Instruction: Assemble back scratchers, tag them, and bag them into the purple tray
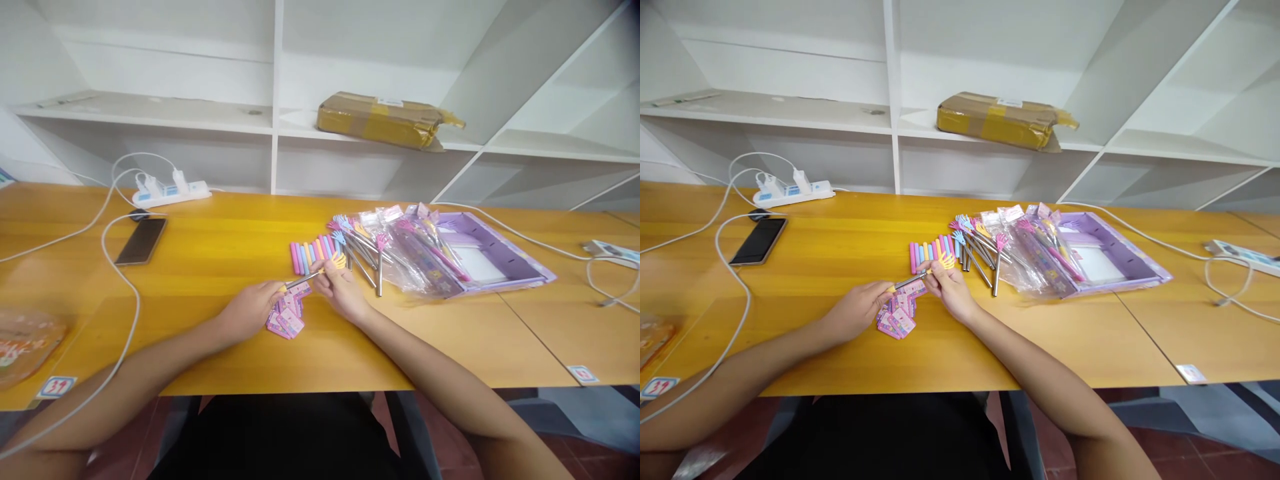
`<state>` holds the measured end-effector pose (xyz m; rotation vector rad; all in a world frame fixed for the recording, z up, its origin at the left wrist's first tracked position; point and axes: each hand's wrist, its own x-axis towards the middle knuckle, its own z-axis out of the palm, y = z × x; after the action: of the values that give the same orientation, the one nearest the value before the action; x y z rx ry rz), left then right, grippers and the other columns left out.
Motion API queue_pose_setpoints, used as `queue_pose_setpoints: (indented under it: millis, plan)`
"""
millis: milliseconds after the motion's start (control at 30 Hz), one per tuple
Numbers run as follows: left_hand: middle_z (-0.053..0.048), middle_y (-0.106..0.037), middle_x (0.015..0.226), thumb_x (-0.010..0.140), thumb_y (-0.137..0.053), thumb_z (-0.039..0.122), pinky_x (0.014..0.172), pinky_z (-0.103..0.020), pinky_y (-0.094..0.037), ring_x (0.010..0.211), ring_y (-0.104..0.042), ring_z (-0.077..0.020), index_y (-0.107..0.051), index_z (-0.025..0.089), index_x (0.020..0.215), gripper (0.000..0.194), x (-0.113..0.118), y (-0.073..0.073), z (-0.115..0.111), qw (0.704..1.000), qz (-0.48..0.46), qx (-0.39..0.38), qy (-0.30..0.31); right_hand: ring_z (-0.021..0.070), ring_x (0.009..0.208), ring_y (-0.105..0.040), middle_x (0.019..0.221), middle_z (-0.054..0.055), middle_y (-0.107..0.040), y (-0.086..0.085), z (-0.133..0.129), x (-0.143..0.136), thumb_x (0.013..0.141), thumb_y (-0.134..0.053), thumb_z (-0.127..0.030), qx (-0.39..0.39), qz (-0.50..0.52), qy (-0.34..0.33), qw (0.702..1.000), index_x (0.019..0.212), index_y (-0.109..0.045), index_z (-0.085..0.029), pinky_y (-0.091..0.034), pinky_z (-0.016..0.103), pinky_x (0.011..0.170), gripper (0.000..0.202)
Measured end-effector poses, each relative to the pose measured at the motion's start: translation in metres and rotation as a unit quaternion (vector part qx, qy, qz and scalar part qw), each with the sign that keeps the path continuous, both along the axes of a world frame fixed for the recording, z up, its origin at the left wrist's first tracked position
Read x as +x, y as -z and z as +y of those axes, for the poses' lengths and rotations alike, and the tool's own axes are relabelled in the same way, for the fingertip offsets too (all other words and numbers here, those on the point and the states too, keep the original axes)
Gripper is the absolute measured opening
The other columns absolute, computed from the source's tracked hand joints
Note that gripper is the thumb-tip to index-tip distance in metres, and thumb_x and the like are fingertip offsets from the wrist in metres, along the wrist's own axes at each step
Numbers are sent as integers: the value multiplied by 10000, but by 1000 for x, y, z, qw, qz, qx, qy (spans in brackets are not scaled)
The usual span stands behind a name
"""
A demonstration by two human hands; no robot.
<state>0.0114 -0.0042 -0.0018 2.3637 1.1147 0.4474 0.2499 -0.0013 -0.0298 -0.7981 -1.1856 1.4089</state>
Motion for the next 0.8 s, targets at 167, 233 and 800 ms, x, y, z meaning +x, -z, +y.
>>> queue_pose_setpoints:
  millis: [167, 233, 800]
  plan:
    - [-33, -677, 873, 1113, -289, 449, 682, -319, -423, 781, -659, -221, -556, 221, 972, 378, -6, -4, 7, 998, 63, 14, -17, 114, 515, -326, 635, -79, -390, -5, 8, 16, 962, -635, -588, 36, -87, 86, 992, 1208, -620, -243, -278, 278, 537, 424]
    - [-54, -703, 891, 1112, -290, 445, 656, -320, -412, 777, -674, -235, -562, 212, 999, 375, -10, -6, 10, 994, 105, 25, -26, 122, 535, -367, 680, -68, -428, -9, 10, 25, 970, -624, -574, 68, -145, 107, 981, 1204, -609, -260, -303, 279, 544, 392]
    - [-83, -712, 873, 1105, -361, 339, 584, -295, -414, 733, -666, -216, -590, 190, 1002, 292, -19, 14, 8, 960, 197, 200, 12, 201, 645, -447, 709, -13, -478, -3, -3, 28, 1087, -359, -546, 150, -377, 82, 910, 923, -457, -260, -335, 326, 649, 344]
